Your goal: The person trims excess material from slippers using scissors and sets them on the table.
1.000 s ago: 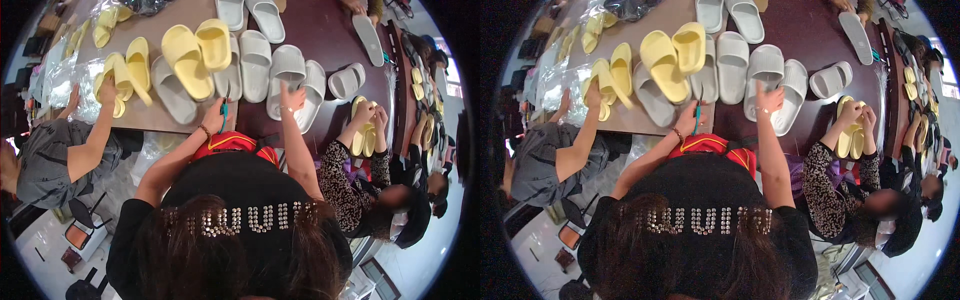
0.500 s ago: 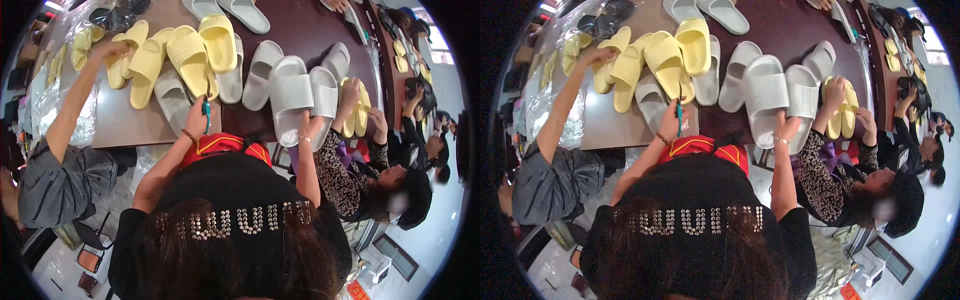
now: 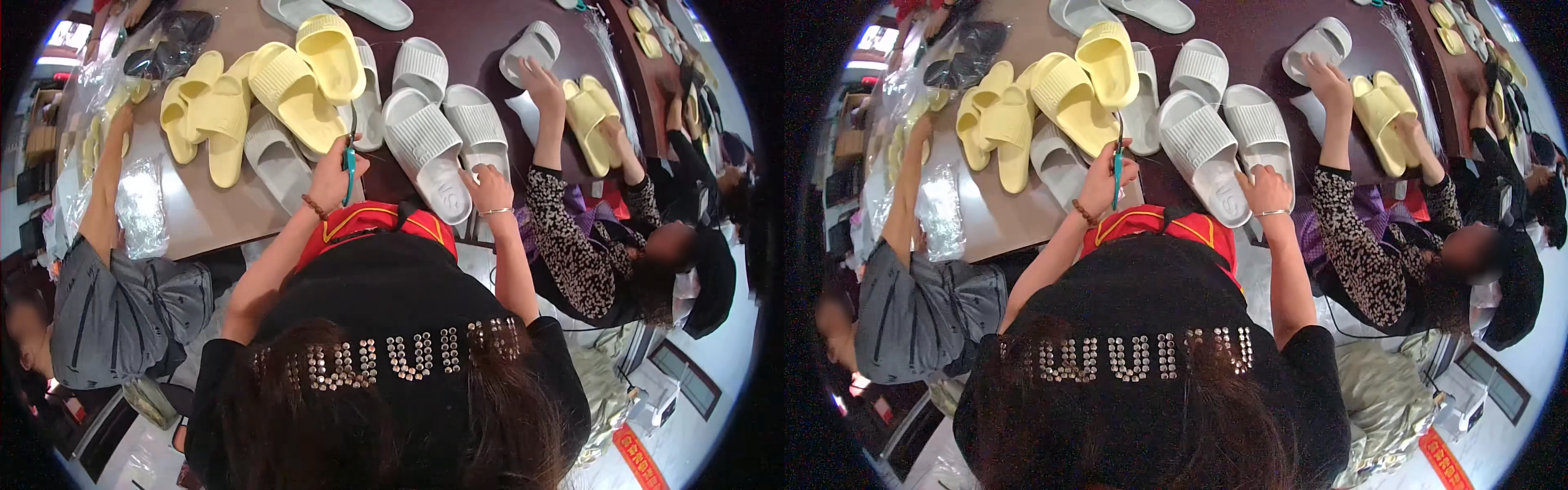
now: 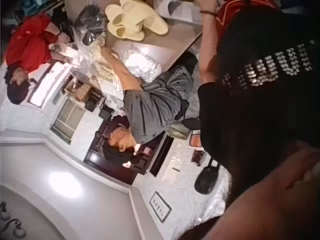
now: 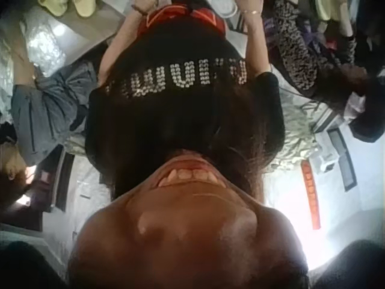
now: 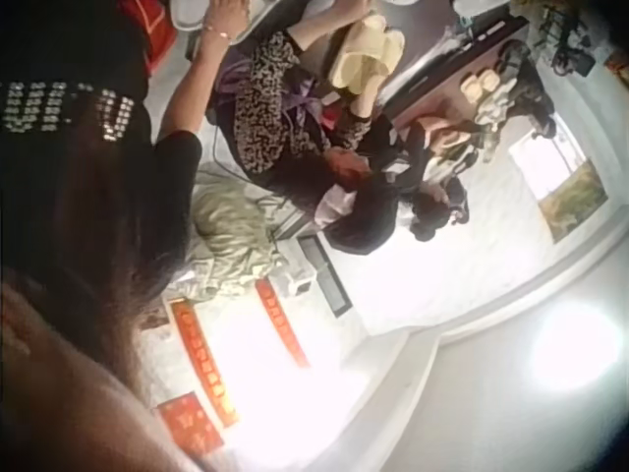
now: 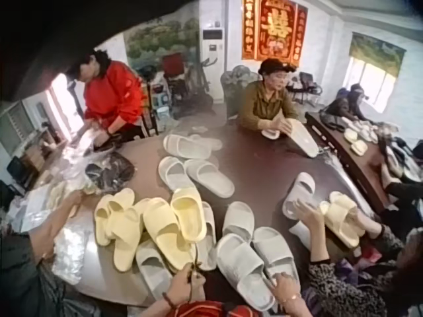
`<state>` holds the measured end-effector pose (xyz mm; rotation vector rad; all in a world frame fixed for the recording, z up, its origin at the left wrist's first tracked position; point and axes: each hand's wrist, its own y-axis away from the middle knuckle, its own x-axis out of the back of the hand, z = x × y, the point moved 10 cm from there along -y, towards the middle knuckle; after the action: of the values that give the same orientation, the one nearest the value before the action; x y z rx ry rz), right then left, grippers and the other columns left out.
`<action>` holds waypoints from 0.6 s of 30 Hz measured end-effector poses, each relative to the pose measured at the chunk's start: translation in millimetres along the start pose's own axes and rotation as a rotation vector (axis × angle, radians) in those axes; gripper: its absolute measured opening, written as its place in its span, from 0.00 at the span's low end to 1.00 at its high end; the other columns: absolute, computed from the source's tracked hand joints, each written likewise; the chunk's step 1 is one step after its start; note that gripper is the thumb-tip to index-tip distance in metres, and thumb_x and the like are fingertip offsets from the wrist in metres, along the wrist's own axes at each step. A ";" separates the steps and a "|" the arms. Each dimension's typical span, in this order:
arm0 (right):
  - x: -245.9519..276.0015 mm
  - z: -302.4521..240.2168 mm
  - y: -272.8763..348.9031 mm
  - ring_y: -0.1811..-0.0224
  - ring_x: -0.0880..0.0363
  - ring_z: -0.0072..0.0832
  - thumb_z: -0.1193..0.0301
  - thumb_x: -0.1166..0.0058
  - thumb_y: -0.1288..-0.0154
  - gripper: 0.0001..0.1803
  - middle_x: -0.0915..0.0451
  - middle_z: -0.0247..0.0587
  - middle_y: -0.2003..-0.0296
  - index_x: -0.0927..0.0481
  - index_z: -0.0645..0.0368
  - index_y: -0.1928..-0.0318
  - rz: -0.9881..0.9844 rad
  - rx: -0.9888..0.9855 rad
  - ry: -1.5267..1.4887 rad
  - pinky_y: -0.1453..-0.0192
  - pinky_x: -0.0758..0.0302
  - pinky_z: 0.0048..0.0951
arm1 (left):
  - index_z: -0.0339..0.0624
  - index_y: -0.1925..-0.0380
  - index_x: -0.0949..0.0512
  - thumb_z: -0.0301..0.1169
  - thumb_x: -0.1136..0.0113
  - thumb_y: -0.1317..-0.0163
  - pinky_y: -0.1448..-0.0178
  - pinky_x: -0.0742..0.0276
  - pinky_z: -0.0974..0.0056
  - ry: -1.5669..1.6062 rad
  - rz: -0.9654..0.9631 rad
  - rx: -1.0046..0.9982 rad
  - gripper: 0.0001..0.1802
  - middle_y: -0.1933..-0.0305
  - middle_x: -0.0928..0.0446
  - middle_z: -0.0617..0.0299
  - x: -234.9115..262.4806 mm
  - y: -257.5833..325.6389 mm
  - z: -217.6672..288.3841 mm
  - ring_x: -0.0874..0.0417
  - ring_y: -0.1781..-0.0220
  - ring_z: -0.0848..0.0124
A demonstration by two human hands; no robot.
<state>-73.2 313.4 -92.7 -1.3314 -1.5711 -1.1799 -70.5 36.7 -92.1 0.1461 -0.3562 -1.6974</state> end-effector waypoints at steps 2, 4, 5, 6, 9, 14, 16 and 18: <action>2.6 -6.6 7.8 0.69 0.25 0.43 0.55 0.51 0.46 0.18 0.25 0.44 0.70 0.25 0.58 0.69 -0.047 0.015 0.033 0.66 0.29 0.41 | 0.40 0.49 0.39 0.28 0.47 0.46 0.69 0.33 0.74 -0.156 0.023 -0.028 0.23 0.74 0.29 0.64 0.4 5.5 8.6 0.28 0.72 0.79; -3.7 -16.7 13.3 0.68 0.25 0.43 0.59 0.53 0.44 0.14 0.25 0.42 0.70 0.25 0.56 0.69 -0.093 0.103 -0.260 0.65 0.30 0.40 | 0.42 0.50 0.37 0.32 0.47 0.46 0.70 0.32 0.69 -0.308 -0.053 -0.015 0.23 0.74 0.28 0.62 -8.5 8.4 19.3 0.26 0.73 0.72; -1.2 -20.1 15.7 0.68 0.26 0.42 0.62 0.54 0.42 0.11 0.25 0.40 0.70 0.25 0.55 0.69 -0.026 0.150 -0.300 0.66 0.30 0.39 | 0.43 0.51 0.35 0.35 0.47 0.47 0.69 0.31 0.66 -0.591 -0.148 -0.067 0.22 0.74 0.27 0.60 -21.7 9.6 33.2 0.25 0.72 0.67; -2.3 -20.9 16.3 0.68 0.26 0.42 0.62 0.54 0.42 0.11 0.25 0.40 0.70 0.25 0.55 0.69 -0.025 0.144 -0.302 0.66 0.30 0.39 | 0.44 0.53 0.34 0.37 0.46 0.48 0.68 0.31 0.63 -0.874 -0.240 -0.119 0.22 0.74 0.27 0.58 -34.2 11.5 41.9 0.24 0.72 0.63; 12.8 -21.9 17.5 0.69 0.26 0.43 0.66 0.53 0.43 0.09 0.26 0.43 0.71 0.25 0.57 0.68 0.108 0.156 -0.350 0.67 0.30 0.38 | 0.46 0.56 0.30 0.39 0.45 0.53 0.64 0.30 0.58 -0.840 -0.368 -0.176 0.22 0.73 0.26 0.53 -56.7 8.6 47.0 0.24 0.68 0.55; 45.2 -22.1 21.5 0.71 0.27 0.43 0.73 0.50 0.45 0.05 0.27 0.47 0.74 0.25 0.62 0.69 0.250 0.197 -0.513 0.68 0.31 0.36 | 0.43 0.62 0.28 0.38 0.46 0.56 0.64 0.30 0.56 -0.860 -0.840 -0.116 0.20 0.74 0.26 0.50 -117.4 4.4 26.3 0.24 0.68 0.53; 47.5 -19.9 22.7 0.71 0.27 0.43 0.74 0.50 0.45 0.05 0.27 0.46 0.74 0.25 0.62 0.69 0.251 0.198 -0.523 0.68 0.31 0.36 | 0.41 0.67 0.29 0.39 0.45 0.57 0.65 0.30 0.56 -0.896 -0.918 -0.151 0.18 0.75 0.26 0.49 -141.2 -3.3 26.1 0.24 0.69 0.53; 50.0 -24.2 23.4 0.71 0.27 0.42 0.74 0.51 0.45 0.05 0.27 0.45 0.74 0.25 0.62 0.69 0.280 0.267 -0.540 0.68 0.31 0.36 | 0.39 0.71 0.30 0.39 0.45 0.56 0.65 0.31 0.56 -0.844 -0.950 -0.144 0.16 0.74 0.26 0.48 -161.9 -12.3 18.6 0.25 0.69 0.51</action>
<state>-59.5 305.7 -34.5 -1.7031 -1.7540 -0.4352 -61.6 199.8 -95.6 -0.6279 -0.8736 -2.6732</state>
